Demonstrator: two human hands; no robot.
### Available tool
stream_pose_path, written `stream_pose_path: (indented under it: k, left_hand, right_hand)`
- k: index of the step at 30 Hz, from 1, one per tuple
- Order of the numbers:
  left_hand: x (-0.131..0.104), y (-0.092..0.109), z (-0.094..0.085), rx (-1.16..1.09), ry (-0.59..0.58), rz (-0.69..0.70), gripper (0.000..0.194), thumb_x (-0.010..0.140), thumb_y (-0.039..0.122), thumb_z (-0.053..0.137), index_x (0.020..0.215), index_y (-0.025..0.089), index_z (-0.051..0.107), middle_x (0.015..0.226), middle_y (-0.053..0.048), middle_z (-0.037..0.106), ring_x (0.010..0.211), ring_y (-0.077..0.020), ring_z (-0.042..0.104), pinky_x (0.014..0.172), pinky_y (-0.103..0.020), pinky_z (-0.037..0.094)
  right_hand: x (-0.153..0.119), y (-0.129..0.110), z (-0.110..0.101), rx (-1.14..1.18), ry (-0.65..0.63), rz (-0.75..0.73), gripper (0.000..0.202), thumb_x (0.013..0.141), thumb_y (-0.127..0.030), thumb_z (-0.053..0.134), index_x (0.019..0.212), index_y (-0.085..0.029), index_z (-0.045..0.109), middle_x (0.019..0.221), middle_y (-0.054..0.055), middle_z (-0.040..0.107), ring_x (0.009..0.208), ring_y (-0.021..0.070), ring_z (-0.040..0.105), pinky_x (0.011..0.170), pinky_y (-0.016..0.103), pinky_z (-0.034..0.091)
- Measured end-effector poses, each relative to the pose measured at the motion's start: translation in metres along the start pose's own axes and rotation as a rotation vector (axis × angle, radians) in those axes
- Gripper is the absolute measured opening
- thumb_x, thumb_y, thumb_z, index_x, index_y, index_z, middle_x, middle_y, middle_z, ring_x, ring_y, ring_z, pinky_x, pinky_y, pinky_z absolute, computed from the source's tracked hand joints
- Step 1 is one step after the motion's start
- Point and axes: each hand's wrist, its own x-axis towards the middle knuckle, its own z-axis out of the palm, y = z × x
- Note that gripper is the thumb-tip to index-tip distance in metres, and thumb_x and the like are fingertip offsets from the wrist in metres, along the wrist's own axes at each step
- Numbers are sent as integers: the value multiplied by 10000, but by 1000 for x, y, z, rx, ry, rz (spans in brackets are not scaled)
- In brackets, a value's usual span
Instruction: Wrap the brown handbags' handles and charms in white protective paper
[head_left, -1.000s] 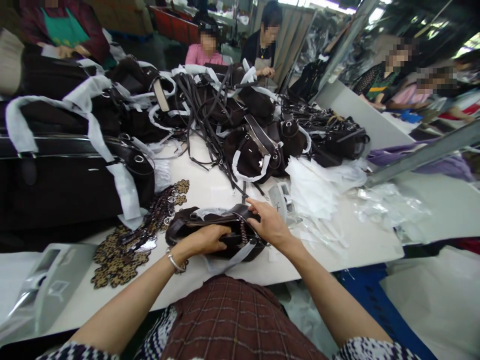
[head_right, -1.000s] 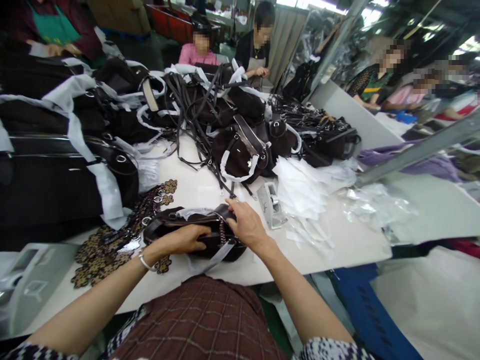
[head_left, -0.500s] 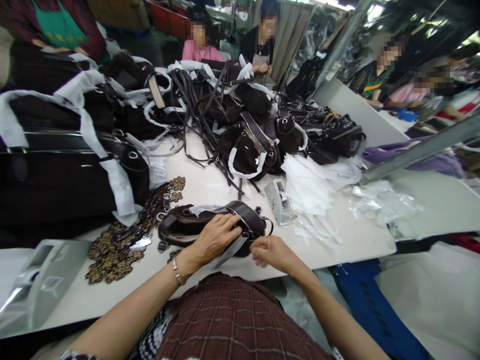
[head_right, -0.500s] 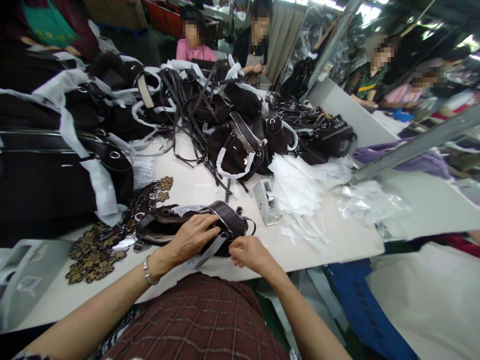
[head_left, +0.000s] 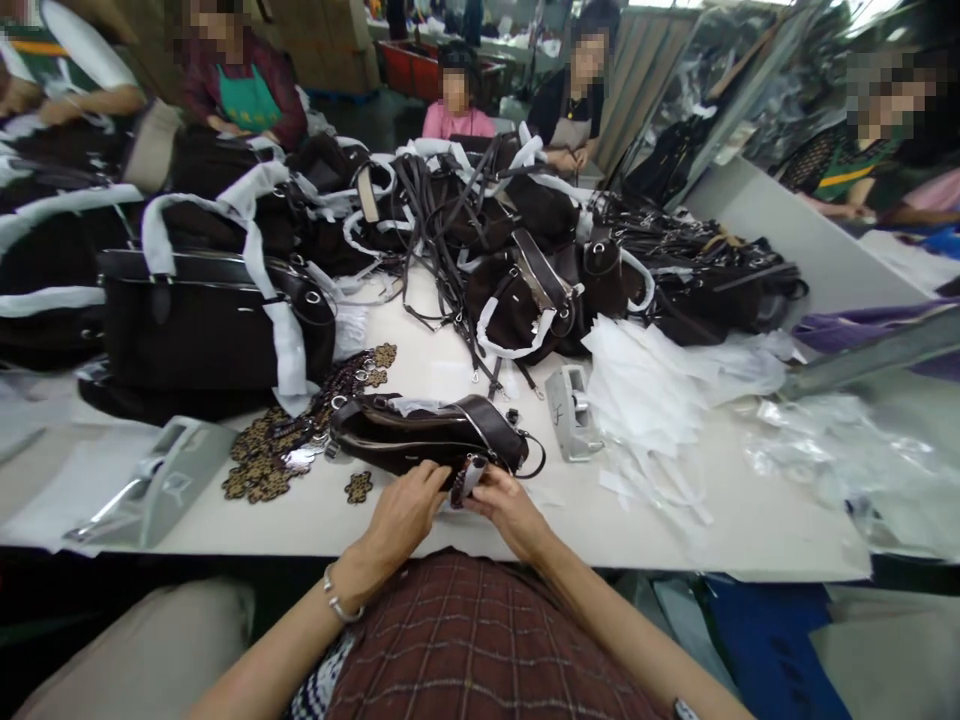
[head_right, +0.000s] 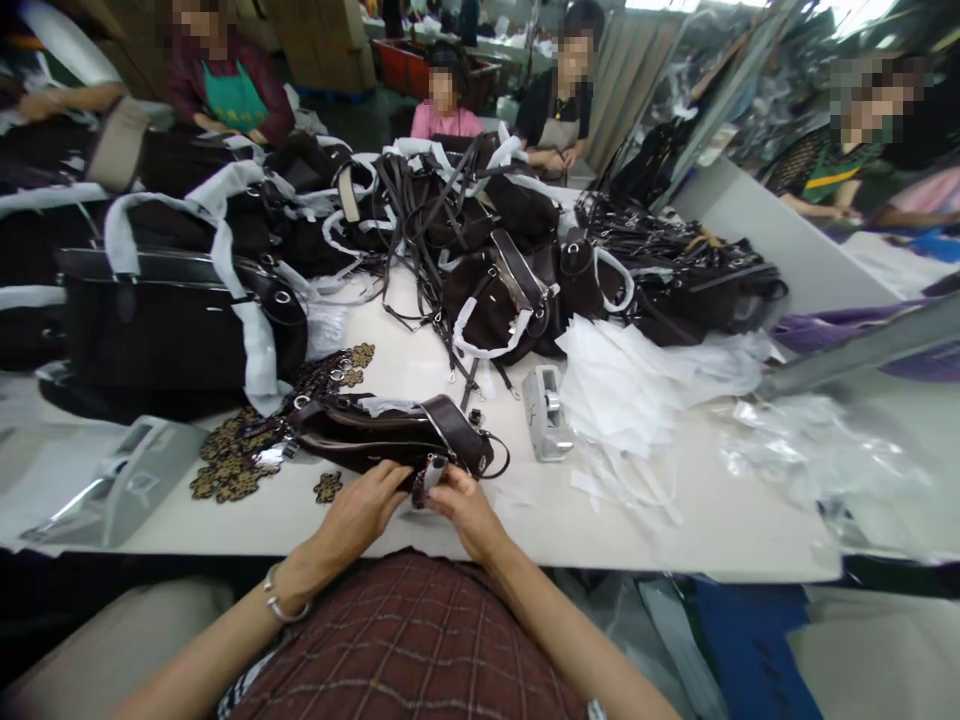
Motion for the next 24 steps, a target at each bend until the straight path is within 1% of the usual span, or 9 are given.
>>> stream_pose_path:
  k: [1, 3, 7, 11, 13, 15, 17, 21, 24]
  left_hand:
    - [-5, 7, 0, -34, 95, -33, 185, 976, 215, 468, 1125, 196, 577, 1023, -62, 632, 916, -179, 635, 752, -280, 498]
    - [-13, 23, 2, -108, 198, -79, 152, 986, 264, 466, 1070, 202, 577, 973, -47, 619, 897, -170, 625, 761, -278, 499]
    - [-14, 46, 19, -168, 257, -169, 162, 930, 292, 572, 1071, 211, 575, 983, -46, 609, 932, -195, 606, 790, -310, 499]
    - [-2, 46, 40, -266, 283, -313, 42, 894, 228, 579, 864, 202, 592, 895, -36, 605, 909, -199, 586, 819, -323, 477]
    - [2, 45, 46, -334, 292, -377, 104, 885, 200, 552, 783, 200, 566, 834, -23, 593, 866, -190, 580, 806, -315, 466]
    - [3, 48, 49, -393, 327, -454, 32, 866, 217, 568, 840, 202, 560, 860, -19, 601, 860, -188, 582, 792, -309, 462]
    - [4, 53, 53, -405, 354, -510, 107, 843, 252, 605, 923, 204, 552, 919, -23, 607, 879, -192, 584, 790, -307, 458]
    - [4, 62, 58, -376, 324, -558, 27, 870, 225, 523, 862, 205, 540, 881, -24, 596, 873, -192, 569, 801, -305, 432]
    - [-3, 62, 39, -591, 171, -519, 67, 871, 253, 503, 889, 199, 538, 794, 6, 593, 757, -168, 572, 712, -270, 434]
  right_hand:
    - [-2, -4, -4, -11, -66, 29, 430, 702, -273, 720, 1127, -241, 659, 1249, 62, 636, 1126, 242, 608, 871, 408, 561]
    - [-6, -12, -11, -34, -176, 78, 449, 710, -250, 688, 1157, -258, 644, 1322, 63, 590, 1136, 257, 608, 773, 386, 593]
    - [-1, -17, -20, -224, -218, 84, 427, 728, -241, 644, 1155, -257, 656, 1274, 47, 622, 1049, 236, 640, 719, 352, 593]
    - [10, -9, -28, -497, -173, -81, 367, 714, -191, 582, 1059, -212, 704, 1065, 31, 708, 1008, 219, 636, 886, 381, 531]
    - [14, -7, -31, -541, -166, -155, 359, 710, -191, 580, 1046, -204, 707, 1047, 28, 719, 1028, 217, 631, 983, 394, 473]
    - [16, -6, -33, -537, -180, -177, 359, 723, -210, 576, 1059, -205, 701, 1077, 32, 718, 1045, 221, 630, 1011, 398, 449]
    - [16, -6, -34, -542, -210, -183, 356, 733, -217, 553, 1057, -208, 701, 1081, 31, 721, 1052, 224, 631, 1015, 396, 444]
    - [15, -7, -34, -576, -261, -188, 381, 710, -181, 547, 1056, -215, 702, 1080, 22, 726, 1062, 226, 634, 1034, 398, 429]
    - [15, -11, -34, -527, -267, -159, 406, 683, -171, 606, 1077, -225, 689, 1135, 23, 714, 1125, 240, 618, 1046, 414, 422]
